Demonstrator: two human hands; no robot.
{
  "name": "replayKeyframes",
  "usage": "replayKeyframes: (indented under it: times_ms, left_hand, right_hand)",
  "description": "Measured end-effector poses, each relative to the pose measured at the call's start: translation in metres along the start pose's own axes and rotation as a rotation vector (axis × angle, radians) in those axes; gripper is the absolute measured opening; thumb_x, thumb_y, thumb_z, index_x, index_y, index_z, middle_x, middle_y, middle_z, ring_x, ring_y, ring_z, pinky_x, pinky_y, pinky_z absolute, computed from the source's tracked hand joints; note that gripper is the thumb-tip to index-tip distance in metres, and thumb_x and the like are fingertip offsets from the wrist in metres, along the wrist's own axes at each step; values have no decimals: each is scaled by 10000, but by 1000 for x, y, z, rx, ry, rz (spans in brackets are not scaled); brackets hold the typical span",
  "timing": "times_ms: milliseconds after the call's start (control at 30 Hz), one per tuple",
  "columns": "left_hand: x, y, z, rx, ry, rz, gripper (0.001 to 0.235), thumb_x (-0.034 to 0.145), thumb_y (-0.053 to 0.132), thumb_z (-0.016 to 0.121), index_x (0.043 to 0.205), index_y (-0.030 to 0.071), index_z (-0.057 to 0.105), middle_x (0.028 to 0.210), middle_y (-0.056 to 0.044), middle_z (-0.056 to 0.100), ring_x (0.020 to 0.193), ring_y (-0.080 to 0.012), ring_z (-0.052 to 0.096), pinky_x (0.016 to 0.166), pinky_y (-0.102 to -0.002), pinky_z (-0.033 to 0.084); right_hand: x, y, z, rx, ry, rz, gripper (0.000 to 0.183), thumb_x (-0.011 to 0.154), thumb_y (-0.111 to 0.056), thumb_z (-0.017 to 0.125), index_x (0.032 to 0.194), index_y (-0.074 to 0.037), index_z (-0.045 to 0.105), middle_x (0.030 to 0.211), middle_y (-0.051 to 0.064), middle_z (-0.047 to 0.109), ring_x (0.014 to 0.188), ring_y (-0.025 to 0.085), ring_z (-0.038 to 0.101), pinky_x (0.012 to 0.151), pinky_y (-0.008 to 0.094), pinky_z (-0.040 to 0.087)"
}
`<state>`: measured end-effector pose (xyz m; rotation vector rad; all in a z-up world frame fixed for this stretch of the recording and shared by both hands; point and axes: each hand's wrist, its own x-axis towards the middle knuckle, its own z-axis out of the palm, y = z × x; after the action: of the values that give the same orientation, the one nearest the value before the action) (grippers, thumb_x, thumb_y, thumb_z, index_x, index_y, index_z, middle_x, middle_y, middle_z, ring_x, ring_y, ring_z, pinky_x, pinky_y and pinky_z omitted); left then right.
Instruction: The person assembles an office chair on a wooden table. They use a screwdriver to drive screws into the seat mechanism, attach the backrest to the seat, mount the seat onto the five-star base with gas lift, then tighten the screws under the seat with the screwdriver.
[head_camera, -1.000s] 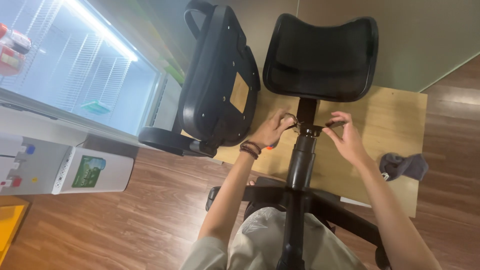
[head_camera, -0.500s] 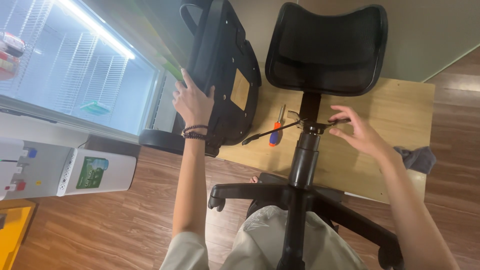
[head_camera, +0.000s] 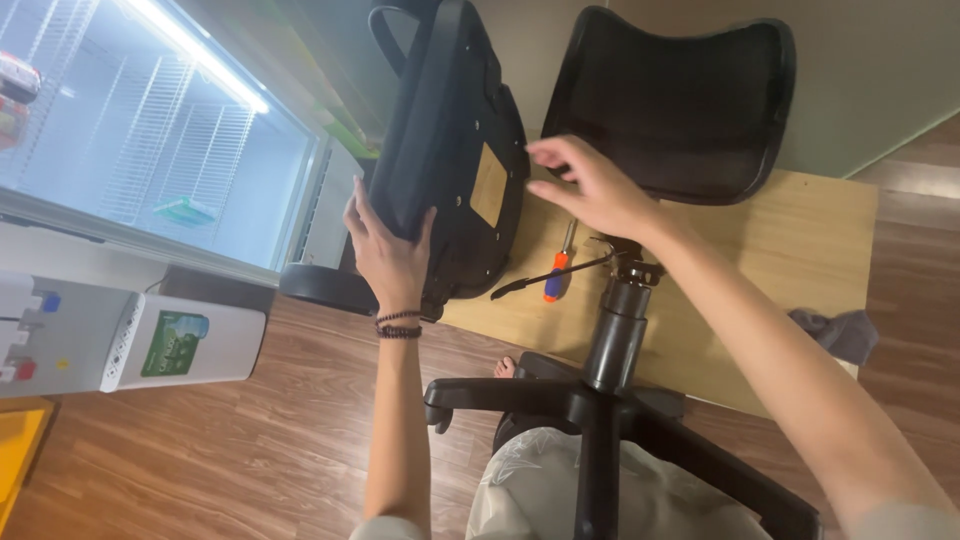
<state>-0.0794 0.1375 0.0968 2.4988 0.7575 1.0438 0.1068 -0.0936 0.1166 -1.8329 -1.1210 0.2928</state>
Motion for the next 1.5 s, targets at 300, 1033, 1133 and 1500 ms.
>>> replayKeyframes:
  times_ms: [300, 1033, 1133, 1500]
  left_hand:
    - [-30, -16, 8, -160, 53, -180, 962, 834, 289, 894, 1561, 30, 321, 1448, -251, 528, 1284, -449, 590, 1009, -486, 537]
    - [-59, -15, 48, -556, 229, -643, 774, 831, 168, 876, 1411, 9, 389, 1331, -177, 542, 1241, -284, 579, 1066, -404, 477]
    - [-63, -13, 53, -577, 269, -597, 754, 846, 140, 867, 1410, 11, 383, 1338, -184, 535, 1253, -287, 574, 1086, -408, 481]
    - [-61, -9, 62, -557, 372, -685, 692, 860, 132, 852, 1394, 40, 422, 1367, -155, 543, 1274, -279, 574, 1107, -425, 498]
  right_hand:
    - [128, -1, 47, -364, -112, -16, 812, 880, -54, 695, 1559, -180, 269, 1491, 200, 342, 1104, 348, 632, 931, 446, 568]
    - [285, 162, 72, 153, 224, 152, 894, 1025, -697, 410, 1608, -37, 255, 1651, 254, 299, 1552, 359, 265, 1256, 474, 291]
    - [283, 132, 69, 136, 60, 349, 927, 925, -741, 384, 1591, -99, 314, 1611, 211, 385, 1511, 313, 380, 1194, 457, 367]
    - [275, 126, 75, 305, 152, 354, 880, 843, -629, 696, 1439, -14, 494, 1297, 197, 656, 1209, 286, 668, 1020, 407, 531]
